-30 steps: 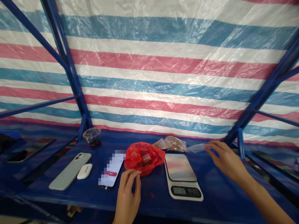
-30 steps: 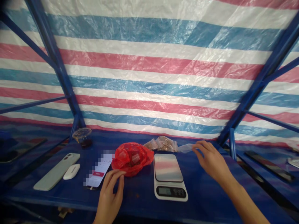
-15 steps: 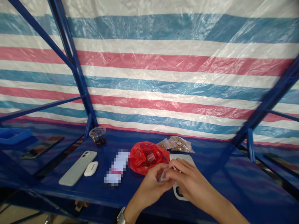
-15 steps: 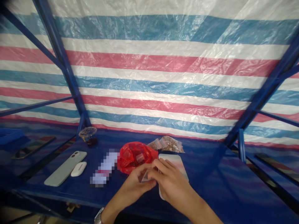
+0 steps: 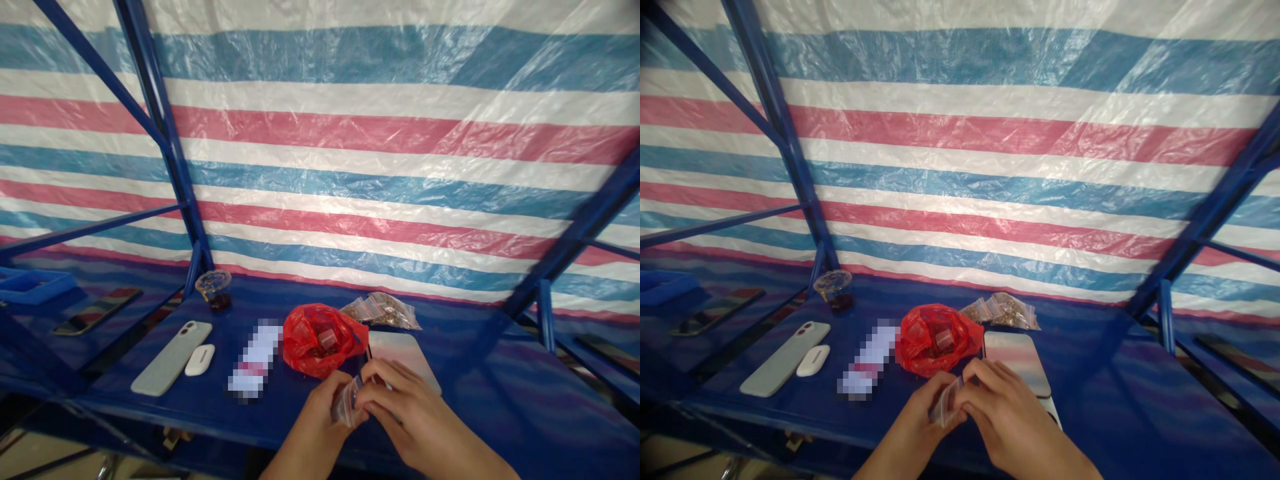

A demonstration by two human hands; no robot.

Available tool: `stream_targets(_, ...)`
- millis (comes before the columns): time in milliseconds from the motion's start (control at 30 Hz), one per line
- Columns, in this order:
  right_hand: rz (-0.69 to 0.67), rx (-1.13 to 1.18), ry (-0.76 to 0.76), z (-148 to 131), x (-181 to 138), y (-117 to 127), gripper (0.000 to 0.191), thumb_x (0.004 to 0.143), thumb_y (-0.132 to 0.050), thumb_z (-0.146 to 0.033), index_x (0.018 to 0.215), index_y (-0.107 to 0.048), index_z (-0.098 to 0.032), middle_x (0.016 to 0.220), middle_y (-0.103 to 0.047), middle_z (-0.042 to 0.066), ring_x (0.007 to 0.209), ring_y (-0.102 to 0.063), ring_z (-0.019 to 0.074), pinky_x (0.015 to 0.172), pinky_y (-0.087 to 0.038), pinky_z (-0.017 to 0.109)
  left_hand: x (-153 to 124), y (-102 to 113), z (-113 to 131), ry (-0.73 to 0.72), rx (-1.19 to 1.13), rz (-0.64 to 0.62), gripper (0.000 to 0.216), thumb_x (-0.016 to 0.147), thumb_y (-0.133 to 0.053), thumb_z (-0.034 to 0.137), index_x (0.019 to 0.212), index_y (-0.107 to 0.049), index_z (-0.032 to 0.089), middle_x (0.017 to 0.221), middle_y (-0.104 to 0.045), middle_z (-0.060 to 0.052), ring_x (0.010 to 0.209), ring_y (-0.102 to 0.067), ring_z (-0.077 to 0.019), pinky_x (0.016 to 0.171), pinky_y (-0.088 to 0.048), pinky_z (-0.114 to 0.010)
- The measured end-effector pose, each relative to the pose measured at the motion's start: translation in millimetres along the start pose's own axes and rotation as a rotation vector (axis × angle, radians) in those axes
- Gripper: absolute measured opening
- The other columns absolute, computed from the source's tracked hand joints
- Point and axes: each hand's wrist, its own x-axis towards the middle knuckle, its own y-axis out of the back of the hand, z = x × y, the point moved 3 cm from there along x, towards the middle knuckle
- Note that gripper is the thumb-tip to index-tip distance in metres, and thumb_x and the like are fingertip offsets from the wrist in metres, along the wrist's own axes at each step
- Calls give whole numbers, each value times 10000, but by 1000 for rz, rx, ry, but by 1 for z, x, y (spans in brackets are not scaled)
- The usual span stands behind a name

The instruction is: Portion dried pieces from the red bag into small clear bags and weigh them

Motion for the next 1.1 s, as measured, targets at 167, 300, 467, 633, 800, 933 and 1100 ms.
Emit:
stream_targets(167, 151, 9, -28, 18, 22, 0, 268, 1038, -498, -196, 1215, -667, -304, 1178, -685, 62, 1081, -663, 219, 945, -542, 354, 0, 28, -16, -84, 76, 322, 174, 877, -646, 349, 827, -568, 202, 789, -559, 6, 739, -512, -153, 719, -459, -280)
stream_targets(300, 152, -124, -37, 39, 63, -8, 252, 1015, -517, -158, 1140, -714, -255, 1153, -713, 66, 1114, -648, 240, 1019, -500, 411, 1, 50, -41, -156, 388, 778, 177, 866, -605, 351, 789, -506, 227, 843, -527, -35, 724, -531, -203, 695, -507, -377)
stream_targets(467, -33, -234, 5, 58, 103, -43, 331, 917, -555, -52, 1166, -715, -200, 1154, -721, 83, 1159, -605, 246, 1066, -442, 393, 17, 50, -48, -120, 559, 867, 113, 873, -561, 234, 875, -448, 227, 951, -517, -70, 673, -555, -203, 686, -516, -428)
stream_targets(633, -67, -319, -30, 72, 98, -57, 454, 847, -544, 2, 1246, -677, -169, 1206, -688, 123, 1225, -551, 276, 1109, -387, 432, 36, 57, -11, -8, 802, 809, 115, 893, -567, 178, 912, -465, 227, 853, -585, -63, 873, -604, -300, 776, -504, -439)
stream_targets(800, 38, -354, -68, 75, 88, -44, 467, 834, -522, 32, 1199, -666, -221, 1263, -634, 111, 1293, -502, 309, 1150, -305, 542, 60, 75, 7, -144, 1063, 877, 298, 795, -677, 132, 1031, -503, 186, 1196, -588, -172, 1175, -551, -367, 982, -455, -515)
stream_targets(933, -50, -322, -148, 77, 95, -43, 381, 860, -519, 12, 1154, -654, -188, 1198, -623, 110, 1116, -615, 259, 1029, -436, 440, 85, 85, 0, -67, 990, 642, 280, 788, -621, 49, 954, -466, 212, 837, -631, -49, 881, -661, -285, 783, -479, -360)
stream_targets(1100, -5, -218, -162, 78, 103, -35, 306, 906, -514, -2, 1132, -640, -164, 1186, -592, 108, 1012, -647, 212, 923, -496, 335, 77, 89, 12, -135, 842, 587, 233, 840, -502, 31, 927, -441, 238, 771, -634, 9, 708, -663, -193, 640, -428, -258)
